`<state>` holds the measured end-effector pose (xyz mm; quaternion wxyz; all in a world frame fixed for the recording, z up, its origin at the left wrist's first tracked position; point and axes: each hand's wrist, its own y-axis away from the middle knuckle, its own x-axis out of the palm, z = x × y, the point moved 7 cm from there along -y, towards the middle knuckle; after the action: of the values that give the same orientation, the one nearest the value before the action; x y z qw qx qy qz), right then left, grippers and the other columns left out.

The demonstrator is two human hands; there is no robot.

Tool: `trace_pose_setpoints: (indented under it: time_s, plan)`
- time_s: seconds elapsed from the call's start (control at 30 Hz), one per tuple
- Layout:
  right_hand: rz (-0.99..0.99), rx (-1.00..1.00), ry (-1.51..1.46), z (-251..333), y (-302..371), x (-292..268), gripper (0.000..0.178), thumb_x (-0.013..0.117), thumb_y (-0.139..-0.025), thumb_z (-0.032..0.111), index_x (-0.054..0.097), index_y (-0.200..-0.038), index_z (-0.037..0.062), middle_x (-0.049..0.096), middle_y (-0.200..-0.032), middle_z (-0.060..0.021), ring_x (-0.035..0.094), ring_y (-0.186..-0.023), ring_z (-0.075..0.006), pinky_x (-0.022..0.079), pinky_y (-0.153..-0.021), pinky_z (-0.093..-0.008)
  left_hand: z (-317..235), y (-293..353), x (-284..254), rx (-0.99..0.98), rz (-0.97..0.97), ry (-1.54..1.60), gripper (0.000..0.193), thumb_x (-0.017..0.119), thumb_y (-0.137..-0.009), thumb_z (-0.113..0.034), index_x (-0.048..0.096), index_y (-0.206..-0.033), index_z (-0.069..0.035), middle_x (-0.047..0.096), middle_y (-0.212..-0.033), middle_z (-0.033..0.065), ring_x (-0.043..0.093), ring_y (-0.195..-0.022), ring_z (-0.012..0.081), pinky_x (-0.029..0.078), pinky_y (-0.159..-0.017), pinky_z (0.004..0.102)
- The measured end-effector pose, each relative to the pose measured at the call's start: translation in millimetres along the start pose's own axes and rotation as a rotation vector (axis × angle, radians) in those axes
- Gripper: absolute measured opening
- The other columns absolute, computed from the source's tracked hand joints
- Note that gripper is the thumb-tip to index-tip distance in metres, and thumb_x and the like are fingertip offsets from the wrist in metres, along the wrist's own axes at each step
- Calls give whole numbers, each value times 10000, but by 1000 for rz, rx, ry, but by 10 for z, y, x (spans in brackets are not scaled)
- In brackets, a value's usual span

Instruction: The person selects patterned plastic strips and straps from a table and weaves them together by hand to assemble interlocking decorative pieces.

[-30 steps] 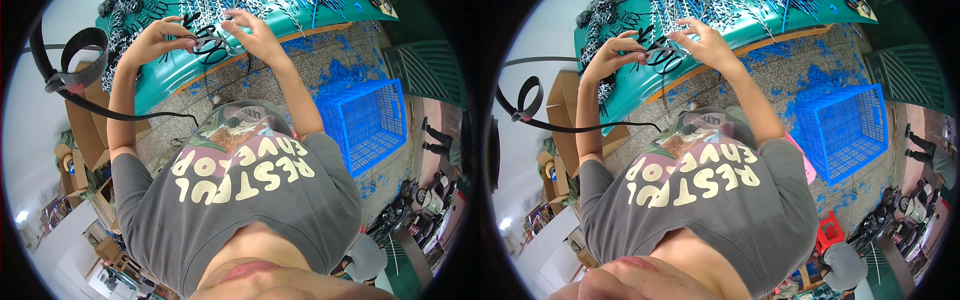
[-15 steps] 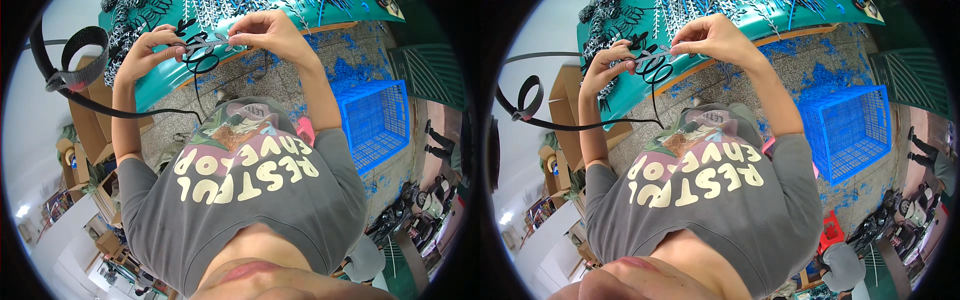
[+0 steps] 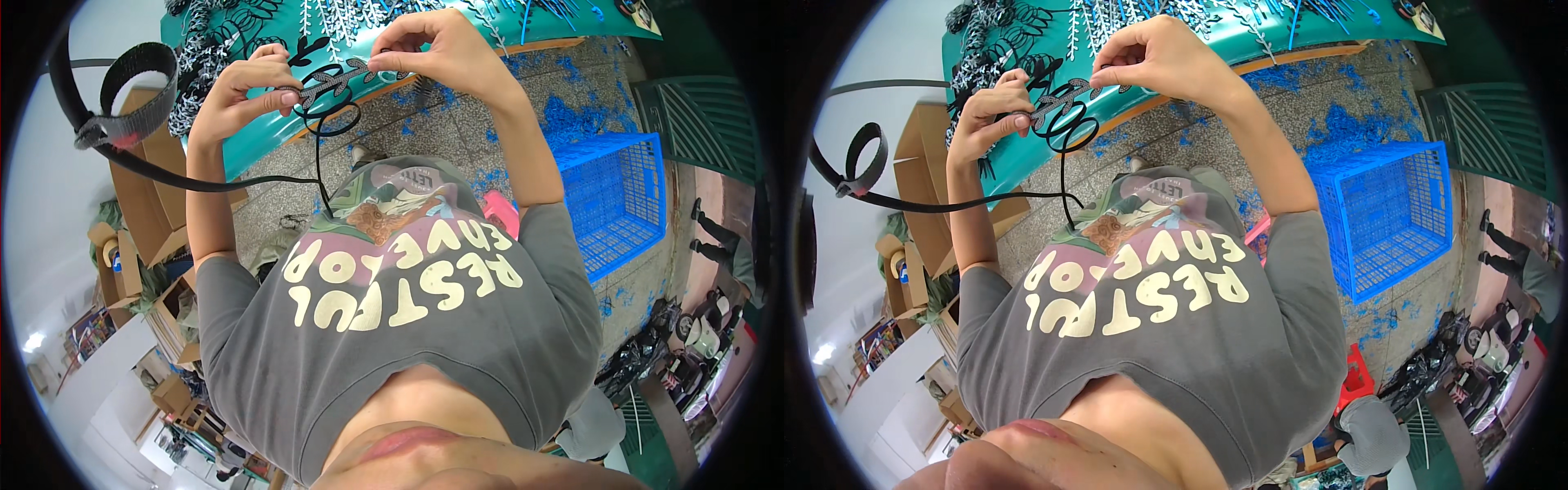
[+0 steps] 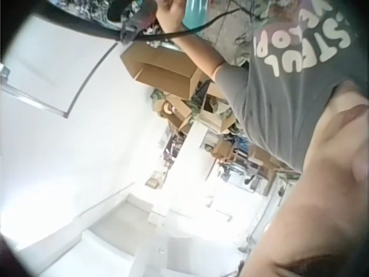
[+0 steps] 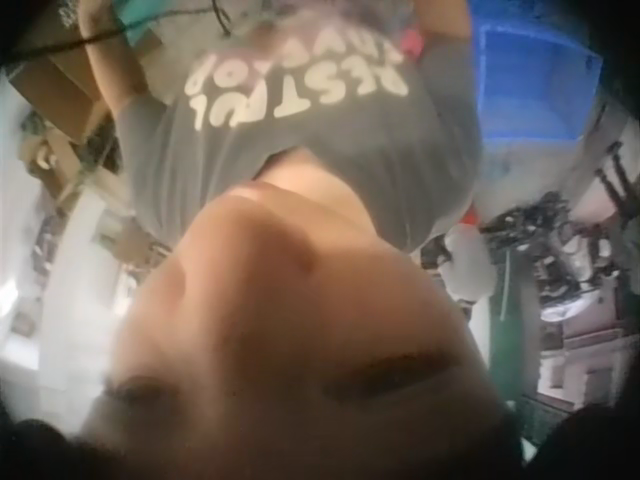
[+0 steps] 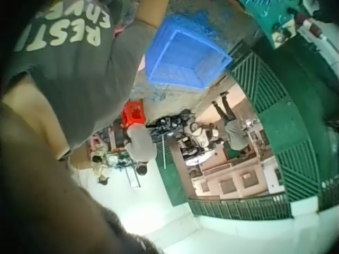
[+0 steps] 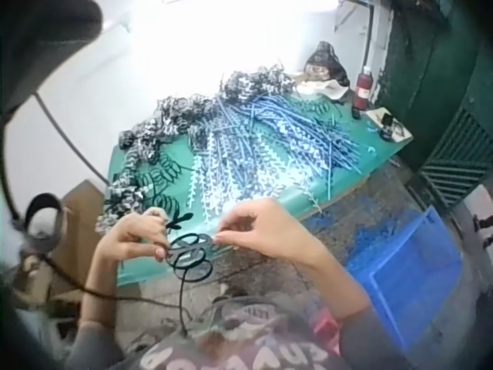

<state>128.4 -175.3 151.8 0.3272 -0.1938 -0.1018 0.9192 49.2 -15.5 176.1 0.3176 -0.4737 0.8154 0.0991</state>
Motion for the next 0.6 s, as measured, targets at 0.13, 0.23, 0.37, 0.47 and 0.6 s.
trace_pose_setpoints:
  time_s: [0.13, 0.23, 0.37, 0.47, 0.6]
  plan:
    - [47, -7, -1, 18, -27, 54, 171, 714, -714, 191, 675, -774, 36, 605, -642, -17, 541, -596, -63, 422, -544, -196, -33, 6, 3, 78, 9, 72, 117, 626, -760, -107, 637, -767, 10, 567, -586, 37, 456, -569, 130, 291, -891, 343]
    - [74, -18, -34, 5, -52, 103, 182, 713, -719, 199, 673, -789, 36, 594, -633, -11, 533, -590, -64, 419, -544, -200, -28, 12, 10, 128, 1, 151, 117, 629, -753, -103, 640, -765, 13, 566, -583, 40, 459, -570, 136, 287, -887, 369]
    - [121, 0, -97, -82, -93, 198, 211, 701, -739, 224, 667, -869, 60, 563, -640, 8, 507, -601, -60, 407, -541, -213, -52, -16, 14, 197, 32, 237, 118, 629, -748, -96, 638, -762, 21, 564, -577, 48, 468, -584, 154, 287, -879, 394]
    - [209, -9, -83, -73, -103, 276, 190, 666, -778, 167, 642, -942, 73, 606, -793, 1, 526, -686, -45, 401, -571, -193, 18, -4, 13, 213, 9, 316, 128, 629, -750, -105, 636, -756, 22, 562, -581, 51, 482, -627, 172, 286, -891, 408]
    - [226, -92, -119, -132, -76, 350, 192, 597, -833, 216, 621, -955, 69, 609, -894, -22, 549, -765, -114, 429, -625, -262, 188, -3, 8, 128, 62, 351, 143, 621, -754, -109, 641, -850, -6, 611, -715, 63, 521, -816, 212, 241, -992, 449]
